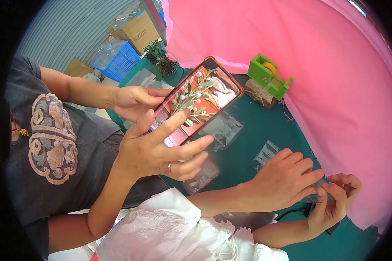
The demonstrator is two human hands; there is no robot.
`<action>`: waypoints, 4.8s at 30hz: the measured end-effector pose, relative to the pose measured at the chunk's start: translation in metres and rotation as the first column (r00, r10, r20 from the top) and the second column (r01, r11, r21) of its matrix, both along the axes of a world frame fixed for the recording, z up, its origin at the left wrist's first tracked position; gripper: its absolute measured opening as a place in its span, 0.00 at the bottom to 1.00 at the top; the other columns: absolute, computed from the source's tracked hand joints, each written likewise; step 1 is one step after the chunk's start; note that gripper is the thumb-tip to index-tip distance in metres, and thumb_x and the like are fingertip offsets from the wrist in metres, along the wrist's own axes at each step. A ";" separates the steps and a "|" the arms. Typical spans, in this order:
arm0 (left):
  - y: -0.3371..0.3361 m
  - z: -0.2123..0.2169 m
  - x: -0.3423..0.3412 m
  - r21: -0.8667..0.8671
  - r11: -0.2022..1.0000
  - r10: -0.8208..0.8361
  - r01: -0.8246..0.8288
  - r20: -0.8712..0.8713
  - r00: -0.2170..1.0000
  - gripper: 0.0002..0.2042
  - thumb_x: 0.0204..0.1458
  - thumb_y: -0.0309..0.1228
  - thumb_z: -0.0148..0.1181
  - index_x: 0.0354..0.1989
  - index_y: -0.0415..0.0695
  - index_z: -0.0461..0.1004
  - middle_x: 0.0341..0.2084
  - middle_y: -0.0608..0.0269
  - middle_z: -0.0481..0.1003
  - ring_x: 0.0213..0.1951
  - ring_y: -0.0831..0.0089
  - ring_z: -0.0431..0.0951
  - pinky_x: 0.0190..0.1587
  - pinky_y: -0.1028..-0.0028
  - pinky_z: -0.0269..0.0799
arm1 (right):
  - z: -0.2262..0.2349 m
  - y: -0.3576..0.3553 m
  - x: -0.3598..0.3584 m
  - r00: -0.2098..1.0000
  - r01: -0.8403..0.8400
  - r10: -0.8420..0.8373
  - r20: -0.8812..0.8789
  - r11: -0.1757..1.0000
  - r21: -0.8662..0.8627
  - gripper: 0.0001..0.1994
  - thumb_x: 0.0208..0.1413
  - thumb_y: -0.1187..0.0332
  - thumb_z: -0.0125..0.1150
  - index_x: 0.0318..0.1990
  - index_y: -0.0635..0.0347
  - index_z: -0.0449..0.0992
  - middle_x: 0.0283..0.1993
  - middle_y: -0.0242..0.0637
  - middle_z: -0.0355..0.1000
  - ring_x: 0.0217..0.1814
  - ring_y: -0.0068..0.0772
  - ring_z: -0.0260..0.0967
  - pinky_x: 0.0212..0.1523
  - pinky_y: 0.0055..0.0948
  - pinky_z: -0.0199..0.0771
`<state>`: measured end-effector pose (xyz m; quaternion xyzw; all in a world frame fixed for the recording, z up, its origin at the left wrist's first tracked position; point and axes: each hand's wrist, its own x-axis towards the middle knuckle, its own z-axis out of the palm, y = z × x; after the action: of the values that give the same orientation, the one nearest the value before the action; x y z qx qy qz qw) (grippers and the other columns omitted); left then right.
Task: Place small components into plastic zip-lock bags at a manual workstation.
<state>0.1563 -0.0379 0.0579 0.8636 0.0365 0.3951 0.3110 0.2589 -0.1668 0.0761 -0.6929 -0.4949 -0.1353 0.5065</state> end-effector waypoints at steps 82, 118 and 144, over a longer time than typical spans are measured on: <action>-0.015 0.009 0.010 0.066 0.998 0.003 0.002 -0.078 0.997 0.24 0.42 0.41 0.67 0.50 0.51 0.76 0.33 0.66 0.71 0.39 0.67 0.70 0.46 0.65 0.58 | 0.015 -0.022 0.002 0.995 0.093 -0.096 0.016 0.987 0.129 0.13 0.27 0.76 0.73 0.28 0.59 0.79 0.33 0.38 0.66 0.33 0.34 0.69 0.31 0.28 0.71; -0.010 0.004 0.006 -0.019 0.997 -0.074 0.072 -0.211 0.975 0.07 0.47 0.31 0.64 0.34 0.43 0.80 0.22 0.62 0.76 0.24 0.65 0.72 0.31 0.68 0.65 | -0.009 -0.029 0.025 0.981 -0.020 0.033 -0.190 0.997 0.072 0.08 0.35 0.76 0.69 0.25 0.61 0.75 0.43 0.37 0.59 0.44 0.35 0.63 0.44 0.32 0.65; 0.000 0.007 -0.006 -0.130 0.958 -0.286 0.255 -0.399 0.871 0.11 0.47 0.32 0.64 0.38 0.42 0.80 0.20 0.61 0.75 0.25 0.63 0.72 0.33 0.67 0.66 | -0.005 -0.039 0.029 0.996 0.079 -0.072 -0.053 0.987 0.136 0.10 0.43 0.66 0.70 0.26 0.61 0.75 0.45 0.38 0.59 0.45 0.37 0.63 0.44 0.35 0.69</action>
<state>0.1507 -0.0375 0.0649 0.9121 -0.0053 0.1542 0.3800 0.2877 -0.2056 0.0708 -0.6775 -0.4453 -0.1718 0.5596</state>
